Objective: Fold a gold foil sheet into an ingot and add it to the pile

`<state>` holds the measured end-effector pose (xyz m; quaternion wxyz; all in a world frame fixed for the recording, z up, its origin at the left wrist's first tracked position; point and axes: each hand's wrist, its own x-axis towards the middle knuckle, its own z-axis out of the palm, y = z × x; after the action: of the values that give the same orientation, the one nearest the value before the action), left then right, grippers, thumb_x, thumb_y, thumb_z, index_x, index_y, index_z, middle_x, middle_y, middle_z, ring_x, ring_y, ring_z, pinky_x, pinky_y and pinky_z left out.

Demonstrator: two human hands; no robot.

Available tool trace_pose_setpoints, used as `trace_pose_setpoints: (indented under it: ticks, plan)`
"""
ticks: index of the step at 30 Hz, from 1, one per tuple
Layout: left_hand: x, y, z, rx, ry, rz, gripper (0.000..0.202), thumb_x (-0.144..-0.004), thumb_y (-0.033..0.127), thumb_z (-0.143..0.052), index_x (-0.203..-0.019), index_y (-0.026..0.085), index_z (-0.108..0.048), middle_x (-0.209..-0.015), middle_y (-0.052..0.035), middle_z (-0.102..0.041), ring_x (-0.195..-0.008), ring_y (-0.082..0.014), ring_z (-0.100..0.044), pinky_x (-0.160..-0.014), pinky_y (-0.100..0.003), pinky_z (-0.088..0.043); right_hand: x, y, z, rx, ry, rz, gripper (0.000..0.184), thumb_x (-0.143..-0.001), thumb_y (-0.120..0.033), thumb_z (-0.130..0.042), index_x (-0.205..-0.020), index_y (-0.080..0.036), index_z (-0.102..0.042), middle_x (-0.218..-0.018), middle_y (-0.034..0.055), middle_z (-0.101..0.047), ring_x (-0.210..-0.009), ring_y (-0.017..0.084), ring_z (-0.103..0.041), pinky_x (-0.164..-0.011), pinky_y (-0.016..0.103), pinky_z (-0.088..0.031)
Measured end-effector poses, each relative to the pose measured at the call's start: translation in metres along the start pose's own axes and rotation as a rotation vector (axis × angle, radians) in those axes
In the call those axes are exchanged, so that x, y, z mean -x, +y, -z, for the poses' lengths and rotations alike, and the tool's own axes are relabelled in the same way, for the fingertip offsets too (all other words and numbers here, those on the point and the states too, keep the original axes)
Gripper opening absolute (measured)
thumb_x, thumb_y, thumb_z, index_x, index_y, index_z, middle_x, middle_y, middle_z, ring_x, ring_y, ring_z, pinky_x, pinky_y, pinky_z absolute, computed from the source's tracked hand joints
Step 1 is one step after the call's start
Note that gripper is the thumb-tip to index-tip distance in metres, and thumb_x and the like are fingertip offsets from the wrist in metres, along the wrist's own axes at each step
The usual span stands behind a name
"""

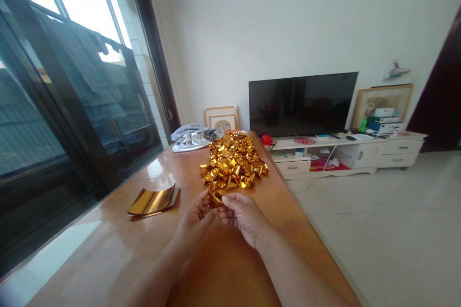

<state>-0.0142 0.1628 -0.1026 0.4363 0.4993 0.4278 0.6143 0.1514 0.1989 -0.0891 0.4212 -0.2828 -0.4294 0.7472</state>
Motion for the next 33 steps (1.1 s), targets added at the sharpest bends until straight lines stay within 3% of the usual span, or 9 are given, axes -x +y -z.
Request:
trace_pose_setpoints:
  ticks: [7,13,17,20,24,29,33]
  plan:
    - [0.001,0.004,0.002,-0.214,-0.044,-0.109,0.045,-0.079,0.019,-0.074,-0.123,0.024,-0.065,-0.094,-0.0029,-0.069,-0.078,-0.0160,-0.058,-0.075,-0.025,-0.045,0.005,0.001,-0.008,0.230,0.030,0.095,0.038,-0.080,-0.051,-0.074,-0.096,-0.017,-0.070,-0.086,0.0037,-0.070,-0.075,0.014,-0.062,-0.068,0.026,-0.047]
    - [0.000,0.012,-0.002,-0.109,-0.010,-0.047,0.038,-0.072,0.019,-0.081,-0.108,0.020,-0.070,-0.090,-0.0042,-0.069,-0.077,-0.0168,-0.058,-0.072,-0.023,-0.044,0.010,-0.005,-0.016,0.302,-0.013,0.182,0.036,-0.080,-0.050,-0.075,-0.094,-0.017,-0.070,-0.087,0.0018,-0.069,-0.078,0.015,-0.060,-0.073,0.027,-0.046]
    - [-0.001,0.010,0.001,-0.089,-0.040,-0.047,0.042,-0.072,0.021,-0.083,-0.112,0.021,-0.069,-0.089,-0.0040,-0.069,-0.078,-0.0175,-0.060,-0.073,-0.025,-0.045,0.011,-0.007,-0.014,0.352,-0.042,0.190,0.035,-0.081,-0.047,-0.074,-0.099,-0.018,-0.071,-0.092,0.0027,-0.070,-0.083,0.017,-0.061,-0.076,0.029,-0.047]
    - [-0.001,0.013,0.000,-0.017,-0.091,-0.024,0.047,-0.071,0.020,-0.084,-0.115,0.021,-0.067,-0.101,-0.0063,-0.070,-0.088,-0.0197,-0.063,-0.082,-0.028,-0.048,0.011,-0.012,-0.009,0.412,-0.110,0.183,0.038,-0.080,-0.044,-0.076,-0.107,-0.018,-0.070,-0.095,0.0030,-0.069,-0.085,0.017,-0.061,-0.079,0.030,-0.047]
    - [0.003,0.028,-0.005,0.108,-0.168,0.073,0.046,-0.074,0.021,-0.082,-0.116,0.021,-0.066,-0.113,-0.0095,-0.069,-0.101,-0.0235,-0.065,-0.091,-0.032,-0.049,0.012,-0.021,0.001,0.549,-0.084,0.177,0.057,-0.073,-0.041,-0.082,-0.123,-0.020,-0.064,-0.099,0.0042,-0.067,-0.090,0.019,-0.060,-0.080,0.031,-0.048]
    - [0.011,0.044,-0.009,0.161,-0.255,0.178,0.046,-0.075,0.021,-0.081,-0.119,0.021,-0.067,-0.113,-0.0105,-0.071,-0.104,-0.0261,-0.065,-0.090,-0.033,-0.050,0.017,-0.027,0.010,0.625,-0.119,0.162,0.093,-0.066,-0.041,-0.088,-0.148,-0.030,-0.045,-0.141,0.0101,-0.054,-0.118,0.029,-0.055,-0.094,0.040,-0.048]
    - [0.014,0.045,-0.010,0.167,-0.332,0.220,0.050,-0.073,0.023,-0.084,-0.120,0.021,-0.068,-0.110,-0.0111,-0.072,-0.104,-0.0281,-0.066,-0.086,-0.033,-0.051,0.020,-0.026,0.010,0.618,-0.178,0.166,0.099,-0.065,-0.040,-0.089,-0.151,-0.029,-0.041,-0.146,0.0115,-0.051,-0.125,0.032,-0.053,-0.098,0.041,-0.048]
